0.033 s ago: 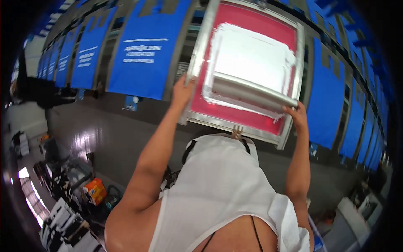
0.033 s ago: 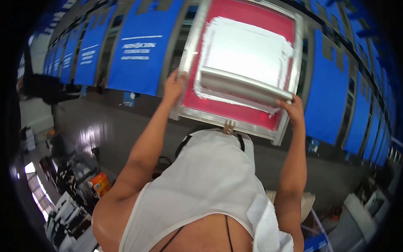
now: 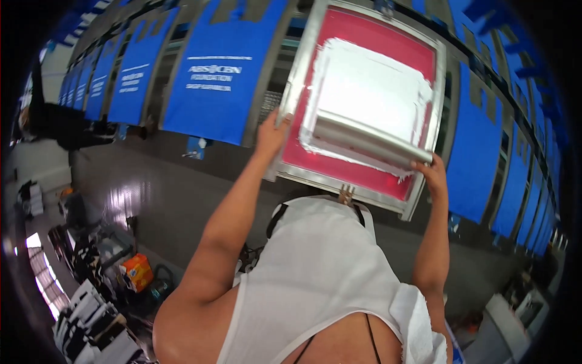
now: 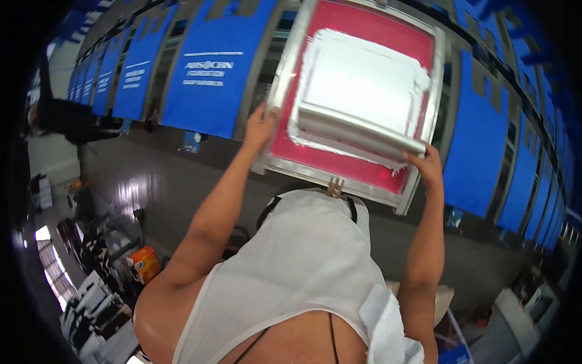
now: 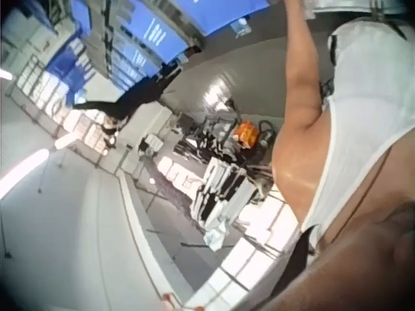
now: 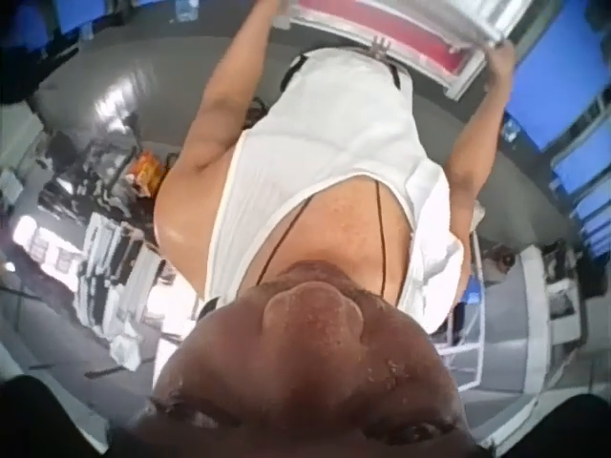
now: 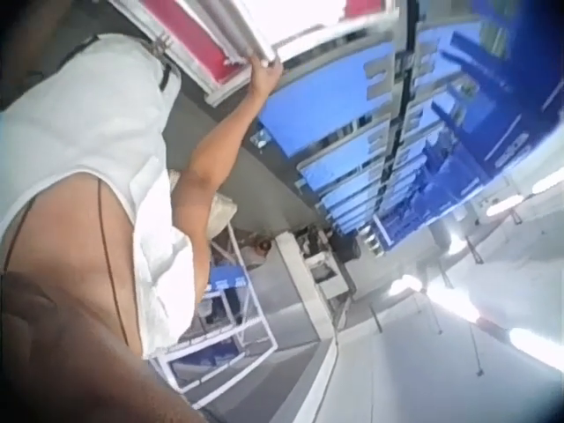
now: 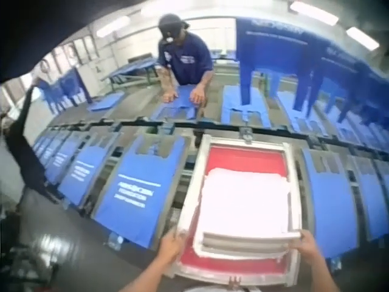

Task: The person is screen printing white ink onto blue tote bags using a manual squeegee and screen frame.

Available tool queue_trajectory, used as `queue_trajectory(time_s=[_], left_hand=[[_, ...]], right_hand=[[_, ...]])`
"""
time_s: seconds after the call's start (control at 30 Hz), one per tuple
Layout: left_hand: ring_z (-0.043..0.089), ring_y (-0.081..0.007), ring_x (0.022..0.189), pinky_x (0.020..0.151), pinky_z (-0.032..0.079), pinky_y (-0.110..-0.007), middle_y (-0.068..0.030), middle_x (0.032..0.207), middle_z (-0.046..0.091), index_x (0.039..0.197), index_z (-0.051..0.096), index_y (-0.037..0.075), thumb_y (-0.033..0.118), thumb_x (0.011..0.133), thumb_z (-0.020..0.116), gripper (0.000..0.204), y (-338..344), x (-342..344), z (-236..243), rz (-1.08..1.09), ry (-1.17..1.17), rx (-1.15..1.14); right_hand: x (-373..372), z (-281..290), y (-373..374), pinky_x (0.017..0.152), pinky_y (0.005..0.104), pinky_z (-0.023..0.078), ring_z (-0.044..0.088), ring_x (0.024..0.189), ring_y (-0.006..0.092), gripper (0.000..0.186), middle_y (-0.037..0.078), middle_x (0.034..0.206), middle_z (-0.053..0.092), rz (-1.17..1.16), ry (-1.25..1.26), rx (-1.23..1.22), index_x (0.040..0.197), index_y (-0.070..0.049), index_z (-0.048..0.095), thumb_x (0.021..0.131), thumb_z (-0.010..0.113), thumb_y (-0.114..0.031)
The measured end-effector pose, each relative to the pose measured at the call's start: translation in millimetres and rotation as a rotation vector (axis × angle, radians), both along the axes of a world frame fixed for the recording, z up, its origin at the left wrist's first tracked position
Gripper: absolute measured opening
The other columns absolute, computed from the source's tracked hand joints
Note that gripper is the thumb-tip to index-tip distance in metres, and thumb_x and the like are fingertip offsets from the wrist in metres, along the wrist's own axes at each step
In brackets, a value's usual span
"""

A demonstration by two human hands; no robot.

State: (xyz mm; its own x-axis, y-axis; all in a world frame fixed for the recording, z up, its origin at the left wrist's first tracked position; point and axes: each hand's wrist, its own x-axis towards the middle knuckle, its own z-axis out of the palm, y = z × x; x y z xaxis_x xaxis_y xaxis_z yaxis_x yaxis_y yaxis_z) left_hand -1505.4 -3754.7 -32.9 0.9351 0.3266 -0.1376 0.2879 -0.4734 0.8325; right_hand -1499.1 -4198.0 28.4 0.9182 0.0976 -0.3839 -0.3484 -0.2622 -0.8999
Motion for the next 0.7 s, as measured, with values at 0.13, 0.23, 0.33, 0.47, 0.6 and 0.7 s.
queue_trajectory(time_s=[0.13, 0.23, 0.33, 0.47, 0.6, 0.7], left_hand=[[0.055, -0.0355, 0.105, 0.093, 0.042, -0.041, -0.0182, 0.112, 0.059, 0.125, 0.054, 0.003, 0.041, 0.084, 0.063, 0.056, -3, -2, 43, -0.087, 0.003, 0.374], [0.05, -0.0348, 0.11, 0.096, 0.038, -0.042, -0.018, 0.118, 0.053, 0.12, 0.056, 0.004, 0.04, 0.079, 0.068, 0.056, -18, -11, 92, -0.465, -0.231, 0.23], [0.059, -0.0294, 0.095, 0.086, 0.043, -0.041, -0.0132, 0.094, 0.062, 0.103, 0.063, 0.006, 0.021, 0.071, 0.069, 0.037, -50, -4, 121, -0.945, -0.23, 0.614], [0.062, -0.0278, 0.082, 0.071, 0.045, -0.041, -0.0089, 0.079, 0.064, 0.091, 0.066, 0.008, 0.008, 0.063, 0.064, 0.028, -69, 32, 129, -1.056, -0.01, 0.651], [0.062, -0.0296, 0.081, 0.072, 0.046, -0.041, -0.0102, 0.081, 0.064, 0.087, 0.064, 0.006, 0.009, 0.064, 0.065, 0.023, -80, 97, 121, -0.852, -0.183, 0.648], [0.061, -0.0302, 0.085, 0.077, 0.046, -0.041, -0.0097, 0.086, 0.064, 0.095, 0.063, 0.006, 0.009, 0.066, 0.066, 0.029, -87, 154, 107, -0.755, -0.307, 0.706]], right_hand=[[-4, 42, 19, 0.081, 0.0341, 0.046, 0.061, 0.089, 0.0254, 0.036, 0.011, 0.086, 0.064, 0.258, -0.08, -0.645, 0.094, 0.0, 0.064, 0.061, 0.076, -0.007], [-25, 64, 44, 0.1, 0.0554, 0.032, 0.058, 0.091, 0.033, 0.032, 0.014, 0.087, 0.062, 0.562, -0.333, -1.052, 0.096, -0.006, 0.059, 0.065, 0.068, -0.007], [-41, 63, 63, 0.101, 0.0522, 0.034, 0.06, 0.092, 0.0321, 0.038, 0.016, 0.09, 0.064, 0.595, -0.359, -0.931, 0.101, -0.006, 0.061, 0.063, 0.065, -0.005], [-16, 59, 54, 0.093, 0.048, 0.041, 0.059, 0.087, 0.0354, 0.04, 0.018, 0.085, 0.065, 0.604, -0.125, -0.944, 0.099, -0.006, 0.065, 0.06, 0.064, -0.004], [66, 60, 34, 0.081, 0.0456, 0.043, 0.059, 0.081, 0.0361, 0.032, 0.017, 0.082, 0.064, 0.555, -0.397, -0.998, 0.094, -0.006, 0.064, 0.062, 0.066, -0.008], [133, 42, 37, 0.099, 0.0525, 0.033, 0.06, 0.093, 0.0306, 0.03, 0.012, 0.089, 0.065, 0.454, -0.578, -1.12, 0.099, -0.008, 0.061, 0.07, 0.062, -0.009]])
